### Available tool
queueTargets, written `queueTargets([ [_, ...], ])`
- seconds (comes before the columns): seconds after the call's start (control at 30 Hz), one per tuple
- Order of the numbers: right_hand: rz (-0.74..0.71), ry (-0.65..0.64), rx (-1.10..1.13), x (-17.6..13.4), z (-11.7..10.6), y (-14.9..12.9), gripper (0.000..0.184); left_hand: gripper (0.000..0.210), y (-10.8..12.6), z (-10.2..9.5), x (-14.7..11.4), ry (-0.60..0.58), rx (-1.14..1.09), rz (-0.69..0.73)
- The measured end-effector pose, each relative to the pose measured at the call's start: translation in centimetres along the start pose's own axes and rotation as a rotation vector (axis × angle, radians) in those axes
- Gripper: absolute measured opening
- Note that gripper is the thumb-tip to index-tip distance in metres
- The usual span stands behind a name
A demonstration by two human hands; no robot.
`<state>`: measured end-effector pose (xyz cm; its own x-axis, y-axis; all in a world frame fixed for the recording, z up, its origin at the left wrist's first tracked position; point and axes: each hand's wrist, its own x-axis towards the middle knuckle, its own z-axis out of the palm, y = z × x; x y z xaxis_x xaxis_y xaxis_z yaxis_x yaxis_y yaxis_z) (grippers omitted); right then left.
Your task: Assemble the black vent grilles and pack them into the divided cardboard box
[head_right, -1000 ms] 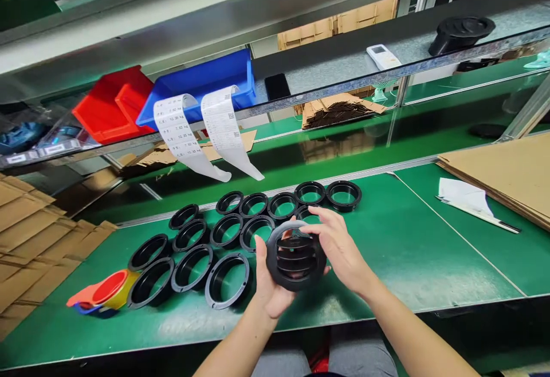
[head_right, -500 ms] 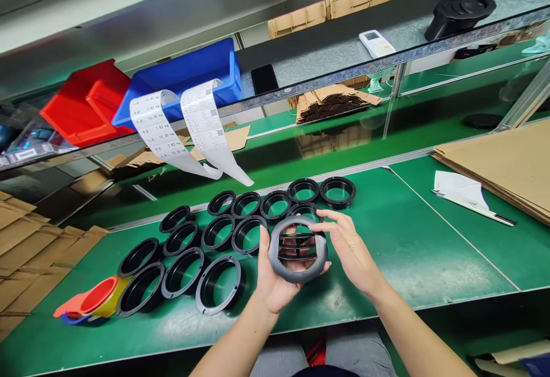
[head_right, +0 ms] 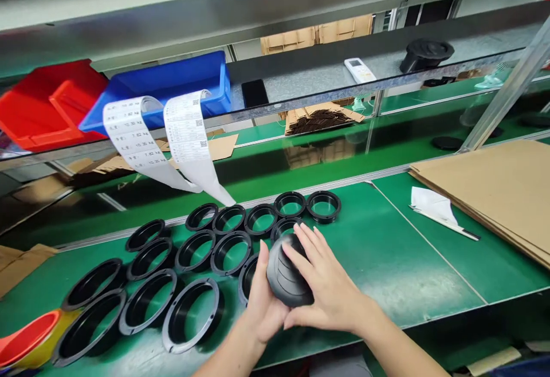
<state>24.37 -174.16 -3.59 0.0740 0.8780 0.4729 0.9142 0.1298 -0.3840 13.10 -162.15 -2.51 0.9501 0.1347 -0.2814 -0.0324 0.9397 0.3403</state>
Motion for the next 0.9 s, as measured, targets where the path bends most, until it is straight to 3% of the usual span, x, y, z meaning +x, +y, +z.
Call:
queueTargets([
  [0.07, 0.079, -0.088, 0.022, 0.4, -0.4, 0.4, 0.114, 0.079, -0.5, 0.4, 0.4, -0.012, 0.039, -0.024],
  [0.13, 0.135, -0.122, 0.061, 1.0, -1.0, 2.1, 0.107, 0.080, -1.1, 0.4, 0.9, -0.032, 0.067, -0.012],
  [0.23, 0.296, 0.050, -0.001, 2.8, -2.2, 7.0, 0.090, 0.083, -2.7, -0.7, 1.7, -0.040, 0.194, 0.017],
  [0.3, 0.430, 0.118, -0.127, 4.7, -2.6, 10.8, 0.086, 0.082, -4.3, -2.1, 2.4, -0.045, 0.458, 0.029],
  [0.4, 0.528, -0.018, -0.290, 7.3, -2.1, 15.2, 0.089, 0.075, -6.6, -4.7, 3.9, -0.144, 0.976, 0.152],
  [0.47, 0.547, -0.111, -0.354, 8.3, -1.0, 16.6, 0.090, 0.073, -7.6, -6.6, 5.0, -0.242, 1.214, 0.276],
  [0.6, 0.551, -0.209, -0.433, 7.1, 1.1, 17.2, 0.092, 0.069, -8.5, -10.5, 6.9, -0.328, 1.425, 0.394],
  [0.7, 0.538, -0.250, -0.474, 4.6, 1.0, 16.6, 0.095, 0.069, -9.0, -12.6, 7.4, -0.329, 1.539, 0.448],
  [0.8, 0.512, -0.237, -0.491, 3.4, -1.0, 15.2, 0.090, 0.072, -9.1, -13.0, 7.2, -0.349, 1.613, 0.525],
  [0.9, 0.475, -0.033, -0.522, 4.3, -2.3, 13.8, 0.073, 0.068, -8.6, -11.9, 6.4, -0.413, 1.713, 0.544],
])
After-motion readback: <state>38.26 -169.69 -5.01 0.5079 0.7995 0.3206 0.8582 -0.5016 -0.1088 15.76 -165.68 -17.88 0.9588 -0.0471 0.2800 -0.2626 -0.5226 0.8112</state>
